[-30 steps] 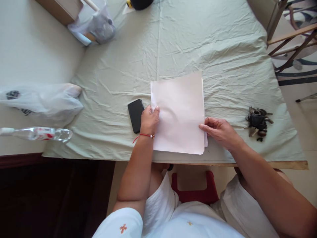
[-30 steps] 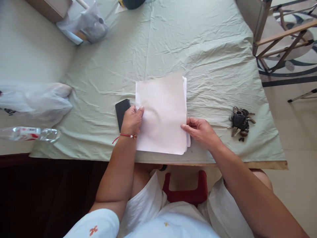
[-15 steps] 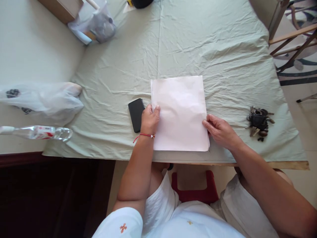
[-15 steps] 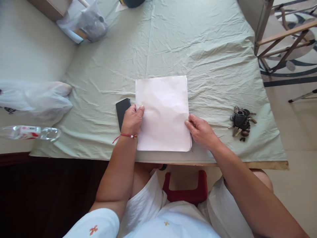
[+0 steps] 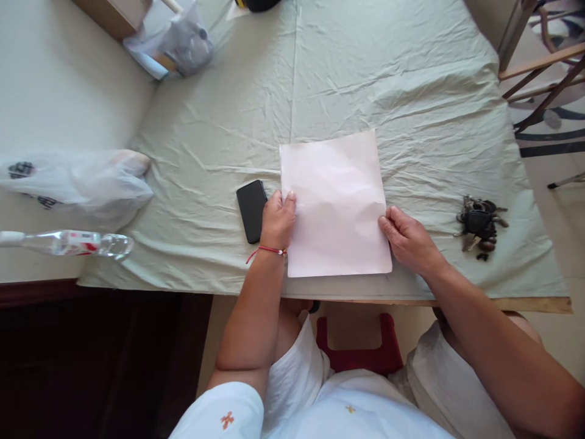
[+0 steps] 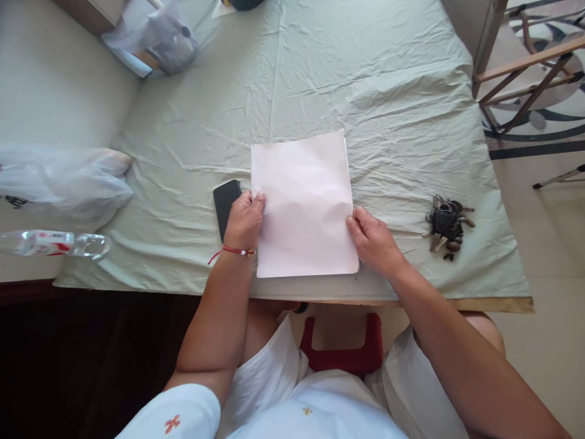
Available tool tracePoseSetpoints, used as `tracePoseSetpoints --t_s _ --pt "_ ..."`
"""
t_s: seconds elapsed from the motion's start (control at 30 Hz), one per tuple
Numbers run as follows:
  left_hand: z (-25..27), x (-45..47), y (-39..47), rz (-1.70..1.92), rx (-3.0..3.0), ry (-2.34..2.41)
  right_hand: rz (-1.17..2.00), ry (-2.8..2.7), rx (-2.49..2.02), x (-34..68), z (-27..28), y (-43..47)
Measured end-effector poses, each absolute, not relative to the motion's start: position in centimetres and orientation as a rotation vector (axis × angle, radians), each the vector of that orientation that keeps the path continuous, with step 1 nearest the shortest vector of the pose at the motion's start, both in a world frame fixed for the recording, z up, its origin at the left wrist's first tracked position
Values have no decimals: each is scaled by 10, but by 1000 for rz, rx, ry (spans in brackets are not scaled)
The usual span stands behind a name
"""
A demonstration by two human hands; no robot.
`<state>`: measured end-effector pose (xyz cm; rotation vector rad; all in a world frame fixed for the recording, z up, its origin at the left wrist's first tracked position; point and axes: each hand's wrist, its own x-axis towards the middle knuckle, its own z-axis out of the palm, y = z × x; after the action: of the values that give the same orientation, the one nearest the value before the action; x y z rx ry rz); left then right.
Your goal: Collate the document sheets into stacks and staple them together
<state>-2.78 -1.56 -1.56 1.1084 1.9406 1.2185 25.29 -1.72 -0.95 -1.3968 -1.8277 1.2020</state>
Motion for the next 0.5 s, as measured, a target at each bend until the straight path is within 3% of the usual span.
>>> tracePoseSetpoints --t_s 0.5 --pt "-11 -12 -17 1266 1046 1692 1007 -1775 -1527 253 -12 -14"
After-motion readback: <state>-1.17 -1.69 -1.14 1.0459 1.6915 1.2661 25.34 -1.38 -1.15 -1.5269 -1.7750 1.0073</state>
